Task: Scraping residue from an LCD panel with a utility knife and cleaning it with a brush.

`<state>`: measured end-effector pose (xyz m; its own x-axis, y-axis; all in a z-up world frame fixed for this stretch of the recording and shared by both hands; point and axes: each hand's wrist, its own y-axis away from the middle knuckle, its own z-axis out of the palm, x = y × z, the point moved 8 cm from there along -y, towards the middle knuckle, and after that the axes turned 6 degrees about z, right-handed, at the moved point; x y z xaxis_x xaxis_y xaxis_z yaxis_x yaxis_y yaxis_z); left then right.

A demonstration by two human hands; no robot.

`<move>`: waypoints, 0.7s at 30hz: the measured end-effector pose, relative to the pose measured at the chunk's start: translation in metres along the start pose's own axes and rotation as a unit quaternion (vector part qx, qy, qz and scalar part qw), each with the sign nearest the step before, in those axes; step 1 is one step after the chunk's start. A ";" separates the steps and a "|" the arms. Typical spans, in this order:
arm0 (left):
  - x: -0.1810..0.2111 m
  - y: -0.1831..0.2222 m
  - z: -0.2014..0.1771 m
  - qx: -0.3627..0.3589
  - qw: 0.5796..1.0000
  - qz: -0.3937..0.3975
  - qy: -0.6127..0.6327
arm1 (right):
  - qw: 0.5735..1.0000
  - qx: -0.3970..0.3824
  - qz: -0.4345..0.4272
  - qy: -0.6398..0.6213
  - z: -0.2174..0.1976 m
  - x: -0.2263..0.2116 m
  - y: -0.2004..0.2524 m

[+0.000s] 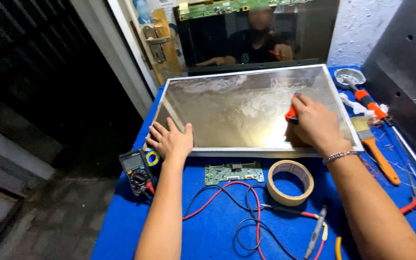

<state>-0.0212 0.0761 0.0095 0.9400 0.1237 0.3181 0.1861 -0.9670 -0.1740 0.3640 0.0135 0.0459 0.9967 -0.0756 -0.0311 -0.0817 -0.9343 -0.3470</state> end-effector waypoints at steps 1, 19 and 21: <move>-0.002 -0.003 0.004 0.003 1.000 -0.001 -0.003 | 1.000 0.002 -0.001 -0.004 0.000 0.000 0.000; -0.021 -0.025 0.040 0.001 1.000 0.000 0.005 | 0.965 0.025 0.174 -0.194 -0.084 0.066 0.024; -0.019 -0.028 0.038 0.007 1.000 0.002 0.013 | 0.986 0.034 0.121 -0.108 -0.105 0.066 0.040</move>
<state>-0.0336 0.1088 -0.0271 0.9326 0.1144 0.3422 0.1873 -0.9641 -0.1881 0.4268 -0.0656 0.1288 0.9247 -0.2113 -0.3166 -0.3247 -0.8720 -0.3664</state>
